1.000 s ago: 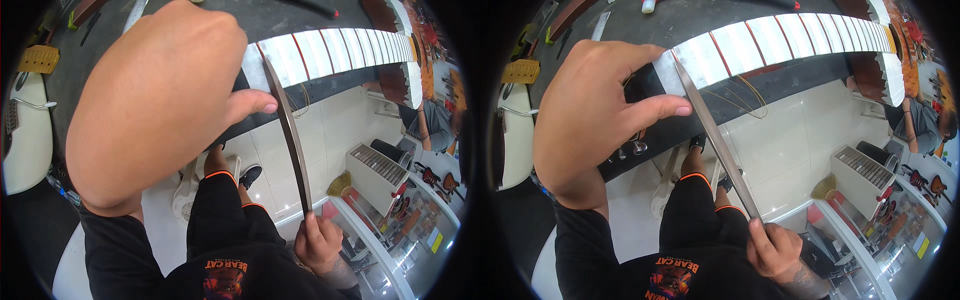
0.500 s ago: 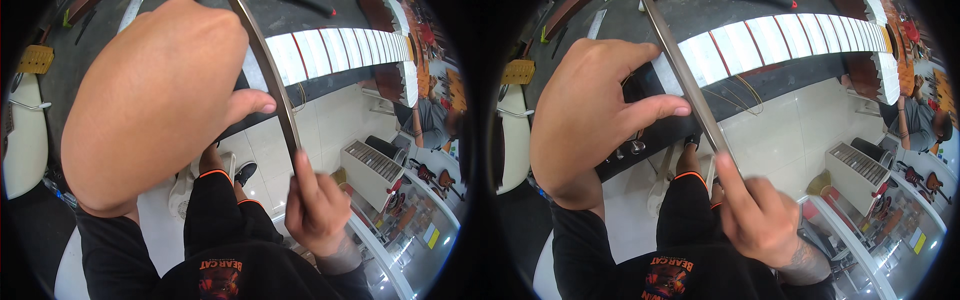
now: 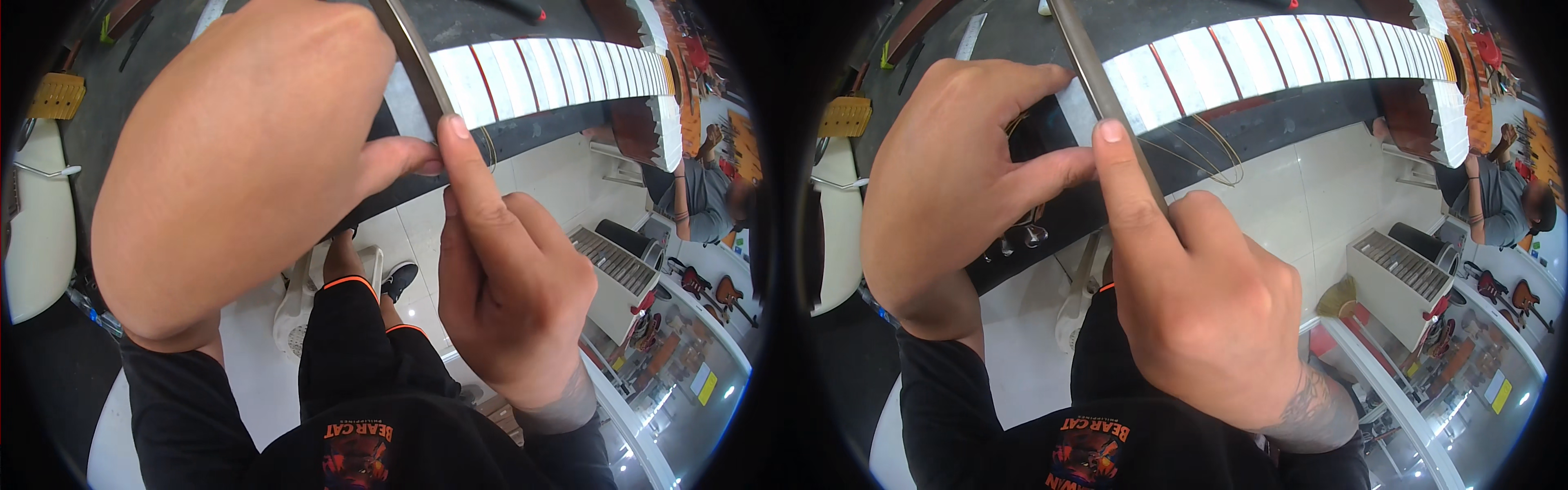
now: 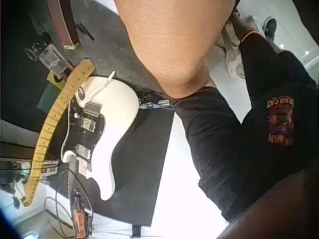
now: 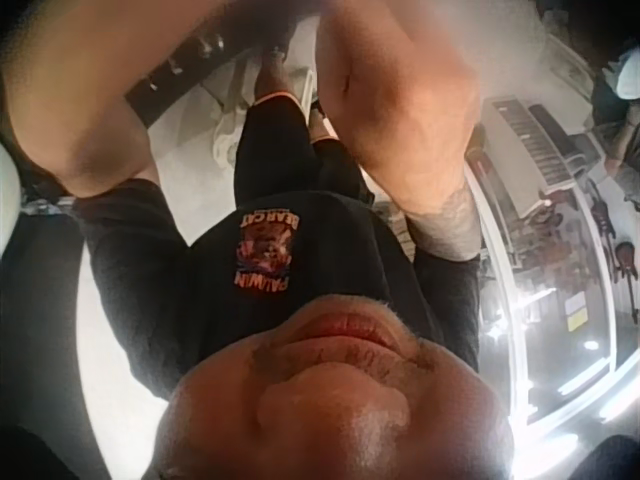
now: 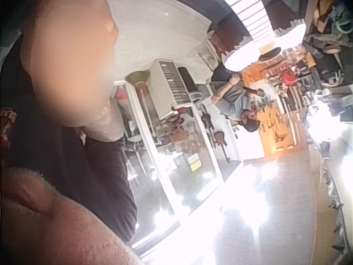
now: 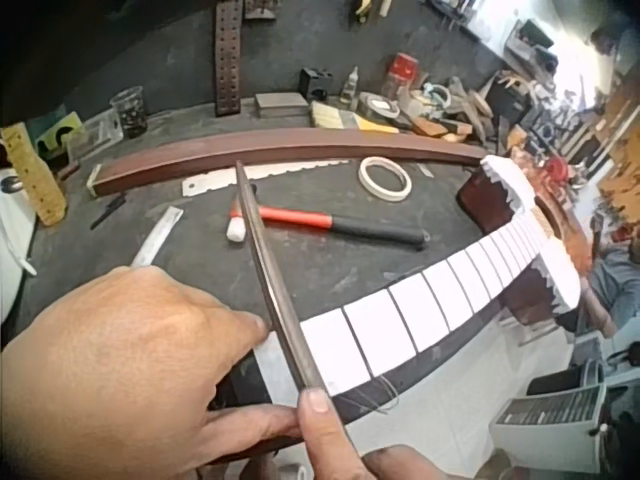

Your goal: The person uses a long metal file to sand down the frets on a guitar neck, moving the file back and forth across the white tape-covered fretboard while holding the neck steady.

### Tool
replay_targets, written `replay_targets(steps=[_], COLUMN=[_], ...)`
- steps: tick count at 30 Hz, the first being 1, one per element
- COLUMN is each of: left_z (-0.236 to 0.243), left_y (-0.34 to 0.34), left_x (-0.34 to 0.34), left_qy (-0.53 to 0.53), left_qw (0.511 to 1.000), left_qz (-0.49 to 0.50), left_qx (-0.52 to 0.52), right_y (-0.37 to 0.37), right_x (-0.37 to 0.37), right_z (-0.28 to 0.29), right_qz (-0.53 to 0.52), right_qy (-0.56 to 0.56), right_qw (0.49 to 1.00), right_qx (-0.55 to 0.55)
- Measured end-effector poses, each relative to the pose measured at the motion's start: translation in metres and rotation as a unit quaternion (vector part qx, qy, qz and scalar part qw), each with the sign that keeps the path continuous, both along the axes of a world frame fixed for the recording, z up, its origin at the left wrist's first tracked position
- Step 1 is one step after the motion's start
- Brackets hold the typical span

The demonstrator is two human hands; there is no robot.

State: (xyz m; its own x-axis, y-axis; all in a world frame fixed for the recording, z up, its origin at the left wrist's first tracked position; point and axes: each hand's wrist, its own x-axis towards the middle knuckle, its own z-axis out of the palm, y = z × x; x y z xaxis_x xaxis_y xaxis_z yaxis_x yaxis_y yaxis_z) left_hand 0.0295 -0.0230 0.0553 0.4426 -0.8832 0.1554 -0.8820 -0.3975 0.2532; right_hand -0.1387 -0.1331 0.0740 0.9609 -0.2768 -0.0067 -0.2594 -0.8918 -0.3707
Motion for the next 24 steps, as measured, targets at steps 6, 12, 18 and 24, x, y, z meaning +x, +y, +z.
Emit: replay_targets(steps=[6, 12, 18, 24], left_z=[0.012, -0.002, -0.017, -0.001], left_y=[0.010, 0.002, -0.006, -0.001], left_x=[-0.004, 0.000, -0.006, -0.005], left_qy=[0.005, 0.019, 0.039, 0.037], left_qw=[0.999, 1.000, 0.999, 0.999], left_qz=[0.038, -0.011, 0.014, -0.015], left_qx=[0.008, -0.012, -0.007, -0.015], right_y=[0.014, 0.020, -0.001, -0.002], right_x=[-0.091, -0.129, 0.006, -0.041], right_z=[-0.025, -0.022, -0.012, -0.001], right_qz=[0.044, 0.034, -0.008, -0.005], right_qy=[-0.068, -0.054, 0.031, -0.108], right_qw=[0.997, 0.998, 0.999, 0.994], right_qx=[0.001, -0.019, -0.037, -0.006])
